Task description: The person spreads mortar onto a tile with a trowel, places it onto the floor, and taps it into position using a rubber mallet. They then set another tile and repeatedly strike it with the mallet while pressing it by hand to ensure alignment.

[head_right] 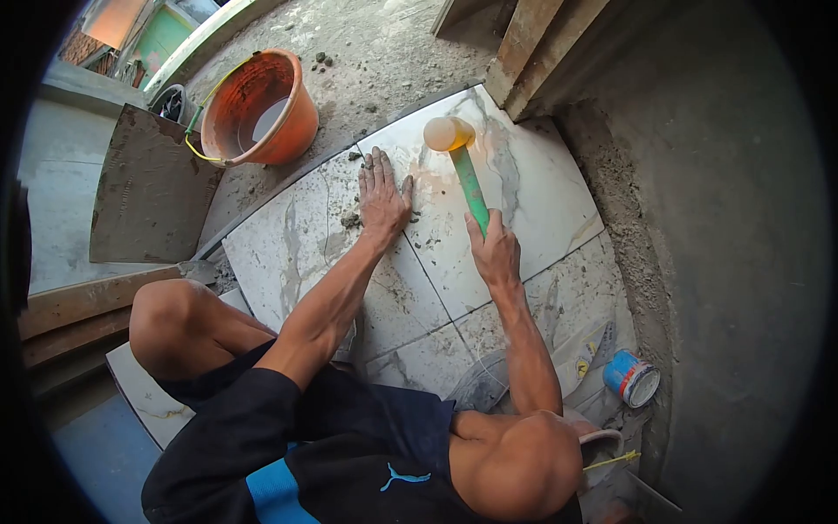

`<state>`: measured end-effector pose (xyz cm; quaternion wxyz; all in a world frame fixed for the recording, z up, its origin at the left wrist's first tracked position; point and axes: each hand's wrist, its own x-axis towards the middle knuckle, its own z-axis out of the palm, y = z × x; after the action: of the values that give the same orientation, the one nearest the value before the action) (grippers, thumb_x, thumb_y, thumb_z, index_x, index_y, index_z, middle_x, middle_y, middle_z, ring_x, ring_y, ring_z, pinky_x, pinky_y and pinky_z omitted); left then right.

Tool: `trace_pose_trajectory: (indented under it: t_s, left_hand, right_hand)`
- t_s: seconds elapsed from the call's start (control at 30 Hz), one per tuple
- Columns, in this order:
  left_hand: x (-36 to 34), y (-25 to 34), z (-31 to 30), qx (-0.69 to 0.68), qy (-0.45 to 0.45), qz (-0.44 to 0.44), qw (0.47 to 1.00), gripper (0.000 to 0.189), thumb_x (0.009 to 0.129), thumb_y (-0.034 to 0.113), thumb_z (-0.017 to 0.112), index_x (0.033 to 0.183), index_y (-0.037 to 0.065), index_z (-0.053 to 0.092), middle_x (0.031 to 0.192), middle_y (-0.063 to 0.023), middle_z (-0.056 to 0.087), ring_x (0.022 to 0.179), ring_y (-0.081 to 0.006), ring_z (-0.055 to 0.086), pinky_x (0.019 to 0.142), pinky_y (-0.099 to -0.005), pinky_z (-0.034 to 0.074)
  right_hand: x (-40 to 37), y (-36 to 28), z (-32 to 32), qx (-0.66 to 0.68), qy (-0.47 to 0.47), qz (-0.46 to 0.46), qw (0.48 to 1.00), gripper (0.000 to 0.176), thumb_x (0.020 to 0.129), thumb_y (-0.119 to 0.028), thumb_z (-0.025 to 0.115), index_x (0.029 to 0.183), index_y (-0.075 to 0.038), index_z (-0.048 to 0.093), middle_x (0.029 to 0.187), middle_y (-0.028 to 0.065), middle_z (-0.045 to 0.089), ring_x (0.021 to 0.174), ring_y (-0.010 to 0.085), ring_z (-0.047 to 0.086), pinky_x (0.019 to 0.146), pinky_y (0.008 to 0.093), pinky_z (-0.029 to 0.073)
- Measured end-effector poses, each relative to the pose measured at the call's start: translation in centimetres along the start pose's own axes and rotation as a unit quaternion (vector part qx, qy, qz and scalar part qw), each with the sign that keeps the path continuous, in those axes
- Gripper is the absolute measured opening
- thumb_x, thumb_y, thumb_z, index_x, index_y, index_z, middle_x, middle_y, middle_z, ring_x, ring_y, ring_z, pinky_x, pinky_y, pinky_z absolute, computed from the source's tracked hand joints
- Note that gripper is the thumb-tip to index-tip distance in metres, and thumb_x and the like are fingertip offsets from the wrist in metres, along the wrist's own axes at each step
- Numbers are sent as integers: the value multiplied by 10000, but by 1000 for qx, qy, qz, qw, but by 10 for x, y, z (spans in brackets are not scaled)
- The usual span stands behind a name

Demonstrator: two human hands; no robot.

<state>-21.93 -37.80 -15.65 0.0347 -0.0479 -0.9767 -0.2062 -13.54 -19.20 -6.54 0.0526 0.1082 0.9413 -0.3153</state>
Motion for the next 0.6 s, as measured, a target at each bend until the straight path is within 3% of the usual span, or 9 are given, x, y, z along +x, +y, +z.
trace_pose_trajectory:
  t_s: [0.1, 0.2, 0.27, 0.33, 0.47, 0.6]
  left_hand:
    - [-2, 0, -2, 28, 5, 3, 1000, 699, 928, 395, 381, 1399, -83, 185, 1493, -217, 129, 1384, -390, 86, 1123, -474, 76]
    - [-1, 0, -3, 18, 0, 6, 1000, 702, 926, 392, 388, 1399, -82, 181, 1493, -217, 130, 1383, -390, 88, 1121, -474, 83]
    - [-1, -1, -3, 21, 5, 6, 1000, 703, 924, 392, 392, 1400, -81, 180, 1493, -217, 133, 1383, -389, 91, 1120, -476, 87]
    - [1, -1, -2, 20, 6, 13, 1000, 705, 922, 391, 396, 1400, -80, 180, 1492, -218, 136, 1383, -389, 94, 1120, -478, 91]
    - [2, 1, -3, 21, 9, 16, 1000, 699, 924, 387, 396, 1396, -83, 184, 1489, -224, 139, 1380, -393, 106, 1117, -483, 95]
    - [-3, -2, -1, 47, 2, 28, 999, 691, 926, 397, 385, 1395, -77, 203, 1487, -226, 146, 1378, -389, 119, 1117, -482, 98]
  right_hand:
    - [-4, -5, 13, 77, 75, -54, 993, 364, 927, -373, 488, 902, -12, 443, 646, 249, 583, 629, 455, 577, 508, 495, 432]
    - [13, 9, 22, -21, -5, 12, 1000, 315, 922, -323, 520, 899, -22, 432, 618, 241, 570, 606, 448, 575, 491, 486, 429]
    - [7, 1, 9, 4, -10, -6, 1000, 322, 922, -326, 516, 916, -18, 422, 616, 250, 568, 599, 453, 574, 490, 494, 433]
    - [-4, 3, 18, 54, 77, -41, 995, 353, 923, -362, 496, 920, -14, 436, 629, 258, 575, 619, 460, 577, 521, 506, 439]
    - [4, 7, 6, 11, 8, 9, 1000, 335, 910, -329, 534, 896, -10, 435, 618, 251, 570, 621, 447, 585, 517, 496, 445]
    - [-7, 20, 23, -8, 48, 16, 999, 368, 912, -374, 508, 903, -12, 442, 653, 261, 582, 650, 447, 594, 554, 506, 461]
